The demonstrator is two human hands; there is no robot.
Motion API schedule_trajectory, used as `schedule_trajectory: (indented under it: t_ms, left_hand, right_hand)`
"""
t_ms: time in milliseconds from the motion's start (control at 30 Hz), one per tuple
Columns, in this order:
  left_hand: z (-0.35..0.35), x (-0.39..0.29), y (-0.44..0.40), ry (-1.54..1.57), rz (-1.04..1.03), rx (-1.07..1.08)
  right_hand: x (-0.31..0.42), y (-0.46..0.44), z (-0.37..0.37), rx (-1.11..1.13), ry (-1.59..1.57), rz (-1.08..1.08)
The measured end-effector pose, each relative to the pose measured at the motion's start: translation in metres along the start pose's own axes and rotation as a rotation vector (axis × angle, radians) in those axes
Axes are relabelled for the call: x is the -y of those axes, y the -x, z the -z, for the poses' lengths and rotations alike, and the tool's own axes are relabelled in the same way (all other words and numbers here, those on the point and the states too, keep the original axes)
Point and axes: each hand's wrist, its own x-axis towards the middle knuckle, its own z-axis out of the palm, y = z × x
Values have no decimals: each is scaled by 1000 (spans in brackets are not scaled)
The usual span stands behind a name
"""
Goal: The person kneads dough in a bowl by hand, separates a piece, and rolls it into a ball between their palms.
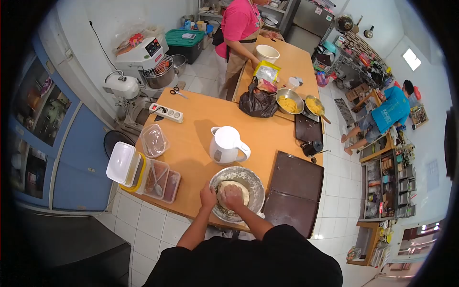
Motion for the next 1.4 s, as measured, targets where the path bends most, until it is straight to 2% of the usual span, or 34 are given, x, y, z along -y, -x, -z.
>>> schedule_trajectory:
  t_ms: [33, 100, 133, 167, 233, 267, 333, 467, 600, 700, 733, 833, 867, 1000, 1067, 1167, 1300, 1400]
  left_hand:
    - [1, -1, 1, 1, 1, 8]
    - [2, -5, -1, -10, 4, -11]
    - [1, -4, 0, -4, 4, -11]
    - [-1, -3, -1, -13, -4, -22]
    - [0, -3, -3, -24, -17, -29]
    - [0, -1, -1, -27, -9, -12]
    - [4, -8, -3, -32, -5, 1]
    - [4, -9, -5, -96, 34, 15]
    - [-5, 1, -4, -102, -2, -28]
    - [-3, -2, -2, -110, 5, -16]
    - [-3, -4, -3, -109, 1, -13]
    - [-2, -4, -2, -78, 16, -10]
    - [-3, -4, -3, -88, 18, -9]
    - [-4, -3, -4, -104, 17, -22]
    - [-2, -4, 0, -96, 32, -5]
    - [7, -21, -4, -91, 46, -14]
    - [2, -10, -3, -152, 33, -16]
    - [2, -11, -3, -84, 45, 11]
  right_hand:
    - [-2, 2, 2, 3, 3, -7]
    - [-14, -3, 8, 140, -392, -107]
    - [-16, -14, 34, 353, -439, -180]
    - [-13, -32, 49, 350, -435, -177]
    - [-11, -52, 65, 248, -312, -404]
    - [-21, -45, 48, 248, -312, -414]
    - [-53, -35, -8, 305, -158, -292]
    - [-23, -36, 3, 461, 3, -459]
    - [-17, -31, 25, 511, -34, -407]
    - [-1, -15, 37, 424, -26, -329]
    - [2, -5, 36, 303, -64, -277]
    - [16, 17, 48, 334, -19, -240]
    - [23, 21, 55, 215, 39, -144]
    - [34, 34, 59, 246, -19, -197]
    - [36, 38, 50, 179, 91, -119]
    - [33, 36, 31, 39, 40, -150]
    - [27, 27, 24, 47, 80, -157]
    - [19, 20, 12, 35, 82, -188]
